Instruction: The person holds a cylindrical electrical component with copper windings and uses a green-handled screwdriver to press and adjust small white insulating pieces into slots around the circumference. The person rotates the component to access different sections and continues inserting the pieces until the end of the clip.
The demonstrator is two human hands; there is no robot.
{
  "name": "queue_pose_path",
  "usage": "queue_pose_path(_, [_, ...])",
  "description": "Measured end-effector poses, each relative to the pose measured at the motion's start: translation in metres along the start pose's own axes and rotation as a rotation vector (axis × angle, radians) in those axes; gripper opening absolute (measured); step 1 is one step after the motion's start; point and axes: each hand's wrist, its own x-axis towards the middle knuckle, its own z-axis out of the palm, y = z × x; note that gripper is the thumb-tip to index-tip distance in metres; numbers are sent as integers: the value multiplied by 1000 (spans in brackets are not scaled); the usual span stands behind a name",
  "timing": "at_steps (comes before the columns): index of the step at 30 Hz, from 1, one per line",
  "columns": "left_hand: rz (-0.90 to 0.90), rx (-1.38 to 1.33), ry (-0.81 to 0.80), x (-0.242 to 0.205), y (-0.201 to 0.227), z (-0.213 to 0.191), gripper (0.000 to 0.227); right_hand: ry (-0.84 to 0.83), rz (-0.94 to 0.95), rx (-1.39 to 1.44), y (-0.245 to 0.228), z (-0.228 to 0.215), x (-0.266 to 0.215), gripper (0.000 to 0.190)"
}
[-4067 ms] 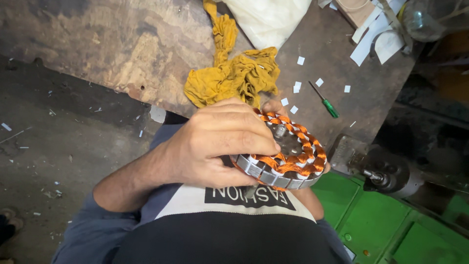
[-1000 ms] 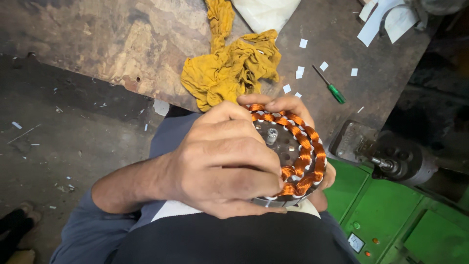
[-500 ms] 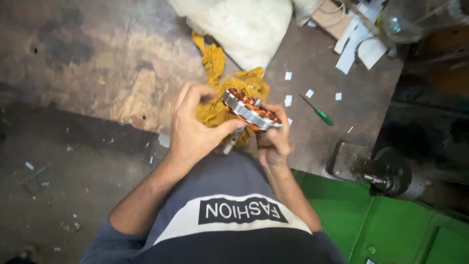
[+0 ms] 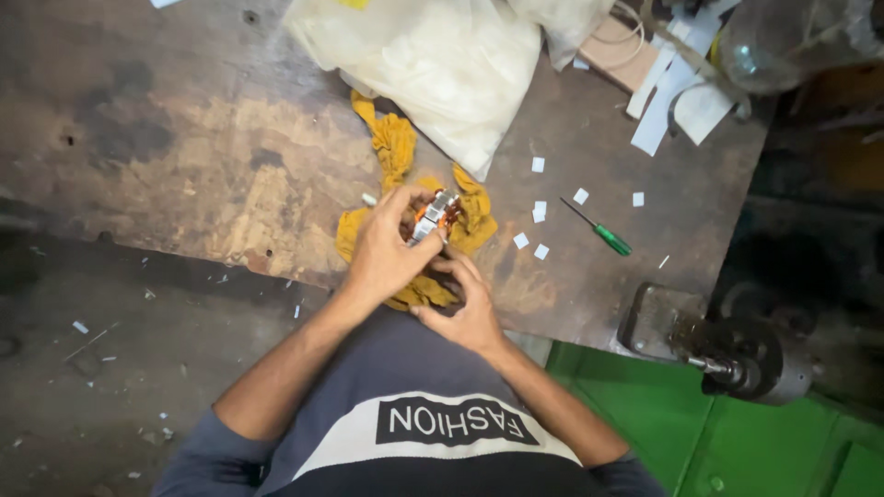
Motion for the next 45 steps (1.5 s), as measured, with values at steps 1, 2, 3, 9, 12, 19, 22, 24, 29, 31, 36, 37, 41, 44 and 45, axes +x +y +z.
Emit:
queue_pose_path(1, [59,8,3,2,-2,-5,39,-20,-53,-81,-2,-6,1,53])
queue_pose_path(2, [119,15,5,4,-4,-10,38,-42,-106,-162,-3,-12,3,49])
queue_pose_path(3, [174,19,6,4,-8,-12,38,-74,74,-104,-4,-18,2,44])
queue_pose_path(9, [86,-59,82,-6,-24,-8,47,68,39,-75,-14,-50,49,36])
queue_pose_path(12, [-67,-164,95,-8,-28,-3,41,-131,-179,-106,-16,-56,97,50])
queue_pose_path(19, [94,-169,151,-17,-46,-8,39,-532,-80,-20,-10,-45,137,50])
queue_pose_path(22, [109,-199,138,-17,-54,-10,38,-579,-74,-26,-1,-47,139,48])
queue_pose_path(24, [142,-184,132,-17,-58,-10,39,-594,-84,-51,2,-50,140,44])
queue_pose_path(29, [139,-135,97,-18,-61,-9,39,-491,-174,-128,-1,-46,132,38])
queue_pose_path(31, [130,-131,77,-17,-62,-9,38,-453,-195,-153,-3,-45,129,36])
queue_pose_path(36, [144,-124,72,-18,-64,-4,37,-335,-303,-123,-5,-40,122,30])
queue_pose_path(37, [144,-111,73,-19,-65,-4,37,-300,-316,-93,-3,-38,119,30])
queue_pose_path(41, [159,-87,93,-19,-65,2,38,-233,-386,-202,7,-34,104,20])
queue_pose_path(44, [147,-96,103,-19,-65,6,39,-179,-456,-204,20,-33,99,23])
queue_pose_path(45, [136,-101,102,-20,-64,8,39,-166,-482,-212,23,-33,99,22])
